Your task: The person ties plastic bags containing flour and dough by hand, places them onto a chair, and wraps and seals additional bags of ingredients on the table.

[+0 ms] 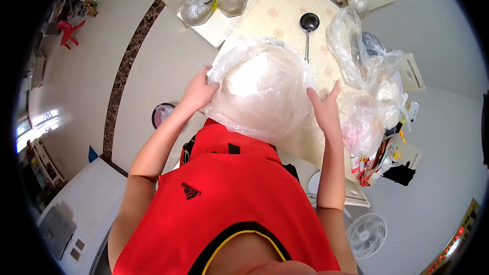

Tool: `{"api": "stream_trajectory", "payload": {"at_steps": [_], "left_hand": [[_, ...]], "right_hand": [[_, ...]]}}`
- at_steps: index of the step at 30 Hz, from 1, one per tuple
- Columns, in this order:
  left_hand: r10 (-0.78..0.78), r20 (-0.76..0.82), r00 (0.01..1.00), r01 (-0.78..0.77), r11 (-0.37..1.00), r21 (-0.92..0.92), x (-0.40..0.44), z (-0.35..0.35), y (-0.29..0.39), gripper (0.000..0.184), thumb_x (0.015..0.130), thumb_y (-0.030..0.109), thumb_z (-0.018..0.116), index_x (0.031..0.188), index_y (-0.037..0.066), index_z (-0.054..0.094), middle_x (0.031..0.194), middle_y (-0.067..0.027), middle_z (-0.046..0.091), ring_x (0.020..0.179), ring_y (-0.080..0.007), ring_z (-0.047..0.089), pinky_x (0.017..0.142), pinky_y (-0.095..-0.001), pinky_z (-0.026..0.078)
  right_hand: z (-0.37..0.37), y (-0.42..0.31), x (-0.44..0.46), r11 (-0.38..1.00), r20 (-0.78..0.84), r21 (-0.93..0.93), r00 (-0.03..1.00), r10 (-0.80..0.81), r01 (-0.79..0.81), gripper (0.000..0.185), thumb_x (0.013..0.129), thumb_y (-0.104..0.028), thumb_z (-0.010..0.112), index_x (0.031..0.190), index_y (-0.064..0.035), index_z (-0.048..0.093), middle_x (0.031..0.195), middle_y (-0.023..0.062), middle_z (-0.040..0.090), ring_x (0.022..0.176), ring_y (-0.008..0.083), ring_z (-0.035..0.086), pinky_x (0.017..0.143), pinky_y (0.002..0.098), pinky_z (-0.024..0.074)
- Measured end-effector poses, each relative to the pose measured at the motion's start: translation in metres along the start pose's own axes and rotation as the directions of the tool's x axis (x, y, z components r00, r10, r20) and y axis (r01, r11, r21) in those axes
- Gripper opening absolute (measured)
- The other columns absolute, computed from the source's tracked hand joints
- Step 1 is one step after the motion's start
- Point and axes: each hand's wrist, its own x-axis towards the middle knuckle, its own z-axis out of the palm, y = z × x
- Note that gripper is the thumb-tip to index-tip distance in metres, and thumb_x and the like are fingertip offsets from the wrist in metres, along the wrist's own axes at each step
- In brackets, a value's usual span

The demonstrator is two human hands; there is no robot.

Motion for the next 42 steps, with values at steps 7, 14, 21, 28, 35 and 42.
{"api": "stream_trajectory", "payload": {"at_steps": [7, 14, 21, 28, 35, 42], "left_hand": [[0.125, -0.081, 0.989, -0.061, 0.834, 0.548, 0.039, 0.025, 0.061, 0.050, 0.078, 0.013, 0.062, 0.125, 0.002, 0.049, 0.099, -0.0239, 0.061, 0.096, -0.0410, 0.059, 0.084, -0.0461, 0.048], [0.335, -0.204, 0.920, -0.240, 0.892, 0.384, 0.057, 0.001, 0.032, 0.028, 0.078, -0.003, 0.049, 0.103, 0.003, 0.058, 0.101, -0.0231, 0.060, 0.090, -0.0426, 0.058, 0.078, -0.0460, 0.047], [0.132, -0.216, 0.967, -0.063, 0.951, 0.302, 0.052, -0.004, -0.005, 0.049, 0.077, 0.010, 0.063, 0.124, 0.002, 0.052, 0.111, -0.0243, 0.061, 0.095, -0.0355, 0.062, 0.082, -0.0426, 0.048], [-0.256, 0.186, 0.948, 0.307, 0.891, -0.334, 0.028, 0.024, -0.055, 0.041, 0.080, 0.011, 0.056, 0.116, -0.008, 0.052, 0.089, -0.0167, 0.061, 0.074, -0.0236, 0.061, 0.070, -0.0350, 0.052], [-0.318, 0.084, 0.944, 0.274, 0.617, -0.738, 0.069, 0.020, 0.011, 0.031, 0.084, 0.007, 0.039, 0.112, 0.000, 0.052, 0.065, -0.0017, 0.042, 0.052, -0.0132, 0.042, 0.045, -0.0269, 0.037], [-0.044, 0.245, 0.968, 0.105, 0.965, -0.239, 0.080, -0.003, 0.057, 0.038, 0.096, 0.036, 0.045, 0.105, 0.007, 0.067, 0.058, 0.0033, 0.038, 0.051, -0.0095, 0.037, 0.048, -0.0268, 0.034]], "right_hand": [[0.105, -0.033, 0.089, 0.575, 0.175, -0.771, 0.959, -0.224, 0.275, 0.104, 0.070, -0.038, 0.078, 0.147, -0.0057, 0.017, 0.138, 0.0238, 0.042, 0.132, 0.0348, 0.038, 0.103, 0.0629, 0.0287], [0.115, -0.004, 0.118, 0.732, 0.014, -0.517, 0.860, -0.510, 0.443, 0.029, 0.085, -0.010, 0.056, 0.113, -0.0026, 0.057, 0.097, 0.0174, 0.064, 0.088, 0.0352, 0.065, 0.077, 0.0382, 0.0523], [0.096, 0.015, 0.109, 0.676, 0.187, -0.682, 0.960, -0.208, 0.279, 0.059, 0.074, -0.032, 0.072, 0.122, -0.0027, 0.053, 0.110, 0.0205, 0.063, 0.101, 0.0383, 0.061, 0.086, 0.0430, 0.0501], [0.123, 0.090, 0.134, 0.950, 0.299, -0.215, 0.942, -0.154, 0.224, 0.028, 0.077, -0.018, 0.058, 0.094, 0.0039, 0.064, 0.088, 0.0219, 0.066, 0.085, 0.0352, 0.065, 0.072, 0.0386, 0.0508], [0.148, 0.046, 0.119, 0.943, 0.118, 0.333, 0.993, -0.029, -0.012, 0.023, 0.080, -0.013, 0.052, 0.087, 0.0071, 0.060, 0.074, 0.0184, 0.062, 0.075, 0.0214, 0.062, 0.067, 0.0348, 0.0477], [0.100, 0.008, 0.068, 0.914, 0.296, 0.401, 0.952, -0.072, -0.056, 0.032, 0.085, -0.027, 0.062, 0.090, 0.0045, 0.067, 0.079, 0.0166, 0.067, 0.075, 0.0207, 0.062, 0.071, 0.0336, 0.0475]]}}
